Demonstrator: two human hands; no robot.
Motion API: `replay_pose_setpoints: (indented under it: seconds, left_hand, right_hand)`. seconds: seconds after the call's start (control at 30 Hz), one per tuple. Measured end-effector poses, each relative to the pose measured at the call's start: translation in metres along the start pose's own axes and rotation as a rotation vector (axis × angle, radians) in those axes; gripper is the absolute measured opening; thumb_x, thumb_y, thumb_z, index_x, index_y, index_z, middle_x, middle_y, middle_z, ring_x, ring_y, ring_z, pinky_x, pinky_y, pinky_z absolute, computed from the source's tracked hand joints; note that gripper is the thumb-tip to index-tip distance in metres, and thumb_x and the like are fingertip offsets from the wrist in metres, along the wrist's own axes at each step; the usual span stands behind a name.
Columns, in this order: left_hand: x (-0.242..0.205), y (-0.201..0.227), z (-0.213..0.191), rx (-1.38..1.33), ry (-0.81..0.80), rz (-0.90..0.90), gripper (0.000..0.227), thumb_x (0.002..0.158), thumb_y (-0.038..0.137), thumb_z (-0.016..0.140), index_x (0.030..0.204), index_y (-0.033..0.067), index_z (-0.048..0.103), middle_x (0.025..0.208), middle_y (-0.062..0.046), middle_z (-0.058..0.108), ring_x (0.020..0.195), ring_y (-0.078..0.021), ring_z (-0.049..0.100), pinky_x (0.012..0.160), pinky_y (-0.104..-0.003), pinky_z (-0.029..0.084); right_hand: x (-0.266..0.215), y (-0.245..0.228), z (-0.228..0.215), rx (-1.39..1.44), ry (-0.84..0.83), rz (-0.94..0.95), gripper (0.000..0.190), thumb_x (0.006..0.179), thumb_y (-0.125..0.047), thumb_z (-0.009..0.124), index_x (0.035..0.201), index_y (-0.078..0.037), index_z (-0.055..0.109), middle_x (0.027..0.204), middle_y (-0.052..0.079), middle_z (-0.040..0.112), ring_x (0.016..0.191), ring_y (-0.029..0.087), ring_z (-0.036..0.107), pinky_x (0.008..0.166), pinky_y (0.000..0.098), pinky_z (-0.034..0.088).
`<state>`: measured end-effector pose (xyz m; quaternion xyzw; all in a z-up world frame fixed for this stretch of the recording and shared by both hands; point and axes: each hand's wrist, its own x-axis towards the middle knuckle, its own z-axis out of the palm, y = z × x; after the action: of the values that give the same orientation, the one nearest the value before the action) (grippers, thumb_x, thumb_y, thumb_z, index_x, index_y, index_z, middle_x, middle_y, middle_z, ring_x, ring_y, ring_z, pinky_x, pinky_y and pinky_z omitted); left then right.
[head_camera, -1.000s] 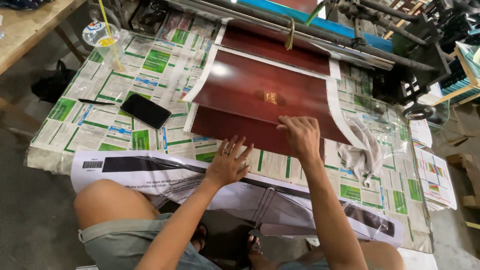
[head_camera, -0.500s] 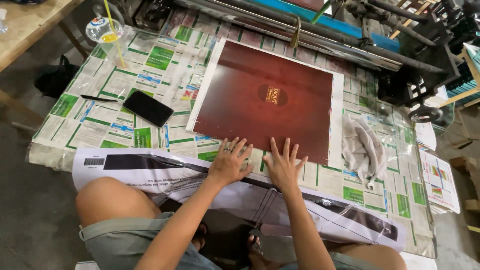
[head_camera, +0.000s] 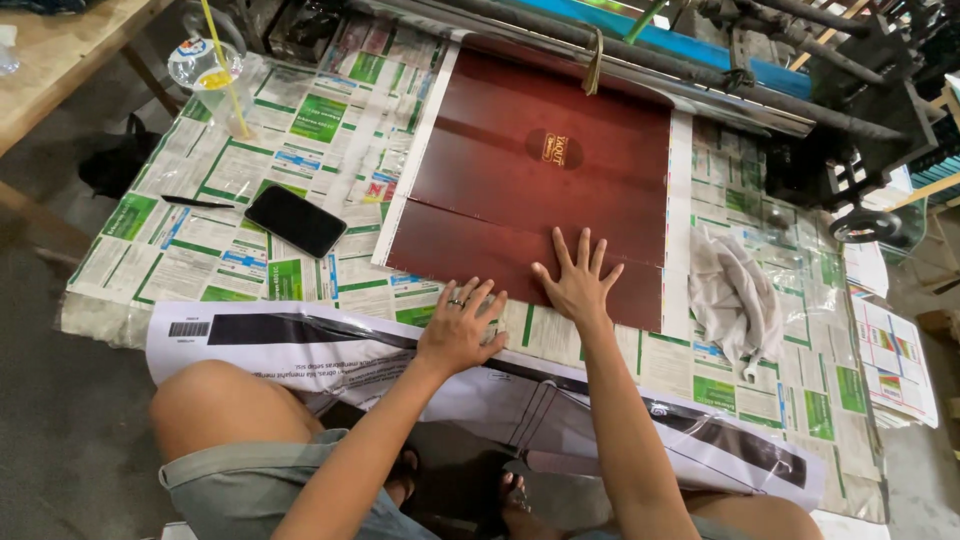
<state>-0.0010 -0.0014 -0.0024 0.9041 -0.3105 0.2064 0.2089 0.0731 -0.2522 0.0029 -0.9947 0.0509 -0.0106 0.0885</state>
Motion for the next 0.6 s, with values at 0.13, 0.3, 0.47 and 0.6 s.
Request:
replay_pose_setpoints:
  seconds: [0.13, 0.3, 0.47, 0.6]
  left_hand:
    - [0.001, 0.000, -0.001, 0.000, 0.009, 0.001, 0.063, 0.093, 0.052, 0.057, 0.142, 0.0134, 0.060, 0.146, -0.017, 0.055, 0.137, -0.0356, 0.049, 0.118, -0.058, 0.032]
    - [0.001, 0.000, 0.001, 0.003, -0.003, -0.003, 0.061, 0.094, 0.052, 0.056, 0.141, 0.0132, 0.061, 0.146, -0.017, 0.055, 0.137, -0.0357, 0.050, 0.117, -0.058, 0.032]
    - [0.002, 0.000, 0.000, 0.010, -0.021, -0.007, 0.061, 0.094, 0.052, 0.055, 0.141, 0.0131, 0.061, 0.146, -0.017, 0.055, 0.137, -0.0354, 0.050, 0.117, -0.058, 0.032]
    - [0.004, -0.001, 0.000, 0.021, -0.013, 0.001, 0.062, 0.093, 0.051, 0.055, 0.143, 0.0134, 0.060, 0.146, -0.016, 0.055, 0.136, -0.0354, 0.050, 0.117, -0.058, 0.033]
  right_hand:
    - [0.009, 0.001, 0.002, 0.003, 0.012, -0.002, 0.084, 0.090, -0.079, 0.041, 0.162, -0.043, 0.017, 0.172, 0.013, 0.003, 0.156, 0.045, -0.001, 0.112, 0.0794, -0.001]
    - [0.016, 0.006, 0.004, -0.010, 0.022, 0.002, 0.083, 0.091, -0.080, 0.038, 0.163, -0.044, 0.016, 0.174, 0.011, 0.003, 0.158, 0.044, -0.001, 0.115, 0.0787, -0.002]
    - [0.037, 0.012, 0.005, -0.022, -0.006, -0.003, 0.085, 0.090, -0.082, 0.036, 0.163, -0.044, 0.013, 0.173, 0.011, -0.001, 0.157, 0.043, -0.003, 0.114, 0.0776, -0.004]
    - [0.063, 0.015, -0.001, -0.021, -0.022, 0.006, 0.087, 0.089, -0.083, 0.036, 0.163, -0.045, 0.012, 0.173, 0.011, -0.001, 0.157, 0.042, -0.004, 0.115, 0.0771, -0.004]
